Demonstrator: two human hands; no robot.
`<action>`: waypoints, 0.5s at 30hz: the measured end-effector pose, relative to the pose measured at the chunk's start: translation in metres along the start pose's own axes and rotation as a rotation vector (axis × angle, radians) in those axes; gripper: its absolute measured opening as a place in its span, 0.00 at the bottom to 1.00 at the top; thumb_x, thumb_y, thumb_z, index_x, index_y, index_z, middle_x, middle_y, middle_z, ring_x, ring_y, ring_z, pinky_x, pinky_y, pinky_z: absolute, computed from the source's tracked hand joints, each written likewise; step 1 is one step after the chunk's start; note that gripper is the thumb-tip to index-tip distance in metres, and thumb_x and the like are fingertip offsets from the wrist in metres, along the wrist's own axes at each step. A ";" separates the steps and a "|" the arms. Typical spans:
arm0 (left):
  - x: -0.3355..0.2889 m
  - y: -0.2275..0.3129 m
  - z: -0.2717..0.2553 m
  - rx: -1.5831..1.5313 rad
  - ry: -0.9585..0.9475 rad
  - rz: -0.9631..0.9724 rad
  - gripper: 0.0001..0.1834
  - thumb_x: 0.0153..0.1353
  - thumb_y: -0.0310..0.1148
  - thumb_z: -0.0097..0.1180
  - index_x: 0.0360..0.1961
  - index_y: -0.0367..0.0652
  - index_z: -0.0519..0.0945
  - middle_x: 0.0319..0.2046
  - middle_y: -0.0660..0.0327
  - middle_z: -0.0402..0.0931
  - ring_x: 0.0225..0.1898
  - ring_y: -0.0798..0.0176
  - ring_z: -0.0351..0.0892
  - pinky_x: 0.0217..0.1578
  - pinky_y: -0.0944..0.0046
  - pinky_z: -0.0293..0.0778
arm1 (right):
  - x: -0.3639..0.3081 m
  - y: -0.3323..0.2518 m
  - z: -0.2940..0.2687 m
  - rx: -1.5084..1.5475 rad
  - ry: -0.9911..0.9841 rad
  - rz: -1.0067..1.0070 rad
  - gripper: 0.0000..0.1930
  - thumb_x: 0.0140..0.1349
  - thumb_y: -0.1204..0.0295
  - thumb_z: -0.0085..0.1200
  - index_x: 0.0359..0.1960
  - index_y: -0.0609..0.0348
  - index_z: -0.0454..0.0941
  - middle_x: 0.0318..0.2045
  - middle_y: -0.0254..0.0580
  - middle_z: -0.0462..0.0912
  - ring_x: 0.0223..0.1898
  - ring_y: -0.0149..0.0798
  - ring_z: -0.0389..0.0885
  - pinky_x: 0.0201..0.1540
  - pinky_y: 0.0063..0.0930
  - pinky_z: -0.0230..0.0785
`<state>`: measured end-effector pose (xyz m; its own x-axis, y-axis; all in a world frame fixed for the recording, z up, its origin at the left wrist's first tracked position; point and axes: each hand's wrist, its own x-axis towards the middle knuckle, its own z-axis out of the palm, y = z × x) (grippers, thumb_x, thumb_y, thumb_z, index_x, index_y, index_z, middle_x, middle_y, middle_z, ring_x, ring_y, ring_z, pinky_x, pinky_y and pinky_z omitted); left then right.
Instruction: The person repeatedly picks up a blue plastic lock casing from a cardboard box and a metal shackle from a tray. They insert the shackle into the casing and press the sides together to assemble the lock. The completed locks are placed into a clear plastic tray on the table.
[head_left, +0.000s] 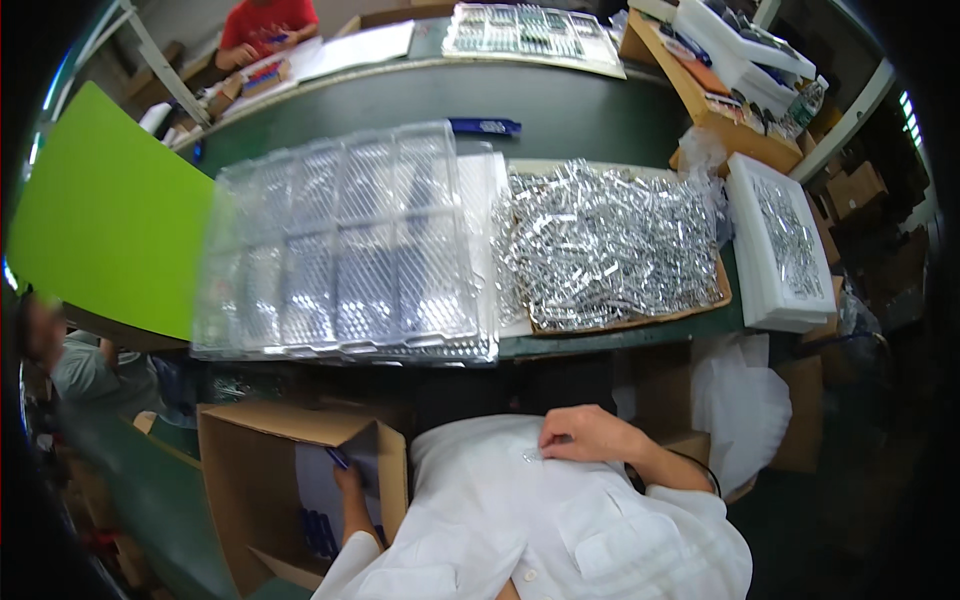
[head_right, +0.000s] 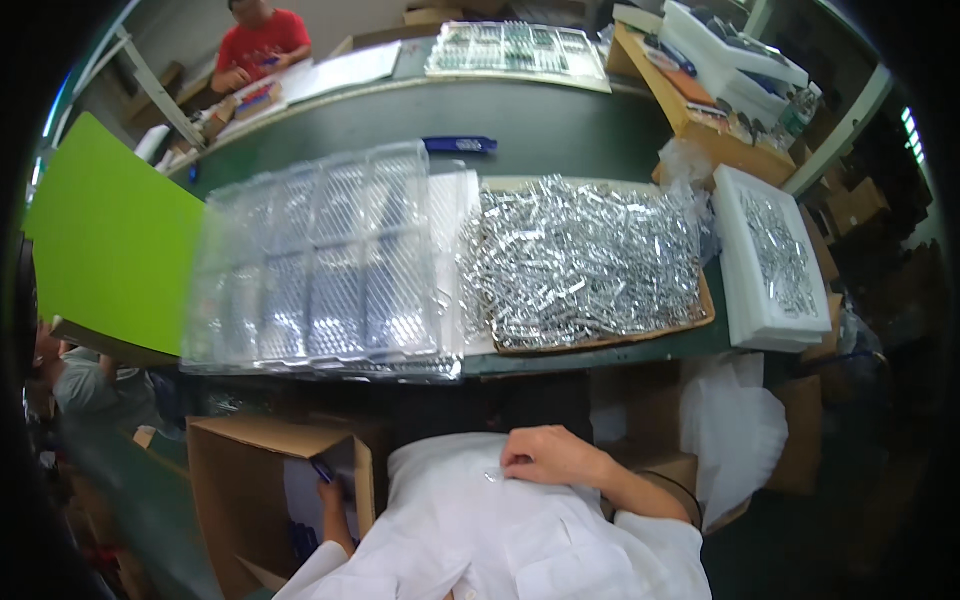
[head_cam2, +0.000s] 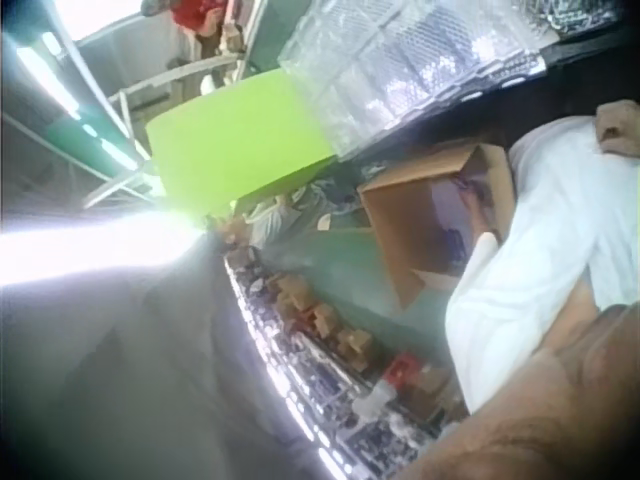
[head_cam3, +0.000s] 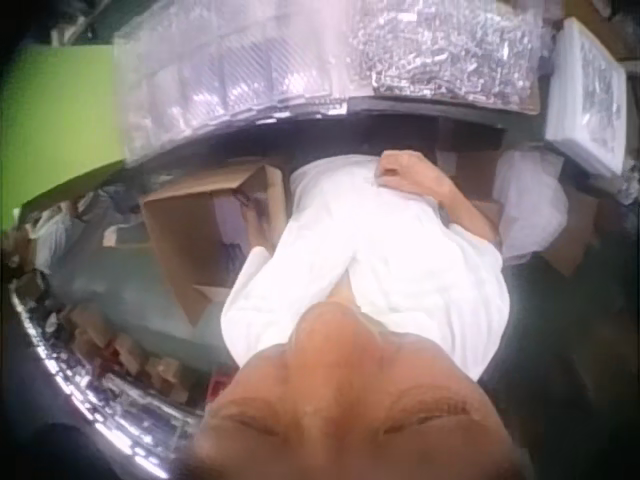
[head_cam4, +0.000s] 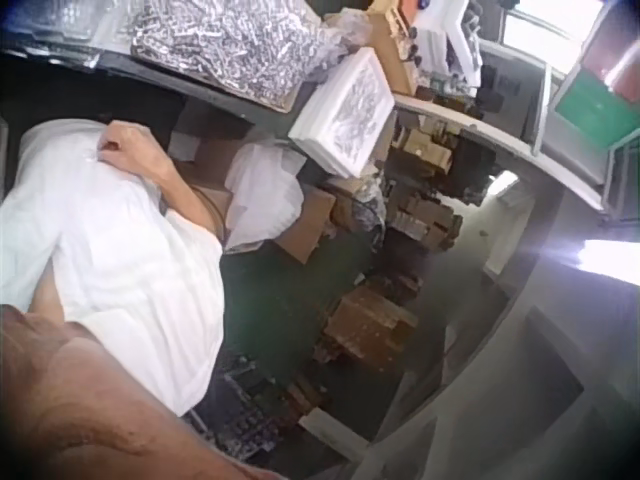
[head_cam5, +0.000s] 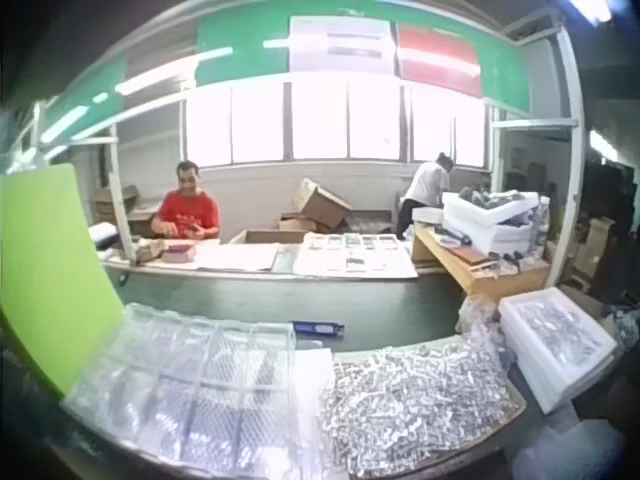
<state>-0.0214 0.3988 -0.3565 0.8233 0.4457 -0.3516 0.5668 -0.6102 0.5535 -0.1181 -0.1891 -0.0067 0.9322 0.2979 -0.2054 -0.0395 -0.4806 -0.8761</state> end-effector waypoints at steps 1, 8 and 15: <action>0.001 0.006 -0.008 -0.151 -0.014 -0.078 0.20 0.56 0.33 0.69 0.48 0.33 0.81 0.39 0.48 0.85 0.38 0.45 0.86 0.44 0.50 0.80 | -0.002 0.003 0.002 -0.029 0.012 -0.021 0.07 0.63 0.69 0.68 0.39 0.57 0.87 0.37 0.40 0.85 0.38 0.41 0.88 0.43 0.33 0.80; -0.096 0.086 -0.093 -1.002 0.056 -0.286 0.11 0.69 0.39 0.61 0.42 0.48 0.74 0.25 0.64 0.72 0.16 0.67 0.68 0.15 0.60 0.68 | 0.004 0.002 -0.003 0.005 -0.087 0.032 0.18 0.66 0.69 0.67 0.58 0.52 0.87 0.40 0.39 0.88 0.38 0.35 0.87 0.43 0.29 0.80; -0.181 0.247 -0.175 -1.073 0.136 0.248 0.20 0.75 0.40 0.55 0.61 0.39 0.75 0.29 0.64 0.73 0.14 0.69 0.69 0.13 0.69 0.67 | 0.016 0.010 -0.025 -0.125 -0.150 -0.167 0.15 0.68 0.68 0.65 0.56 0.50 0.88 0.43 0.41 0.88 0.42 0.41 0.88 0.46 0.32 0.81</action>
<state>-0.0358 0.2822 -0.0242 0.8622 0.4983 -0.0915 0.0108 0.1625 0.9867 -0.0942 -0.2098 -0.0075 0.8577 0.4965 -0.1333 0.1638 -0.5097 -0.8446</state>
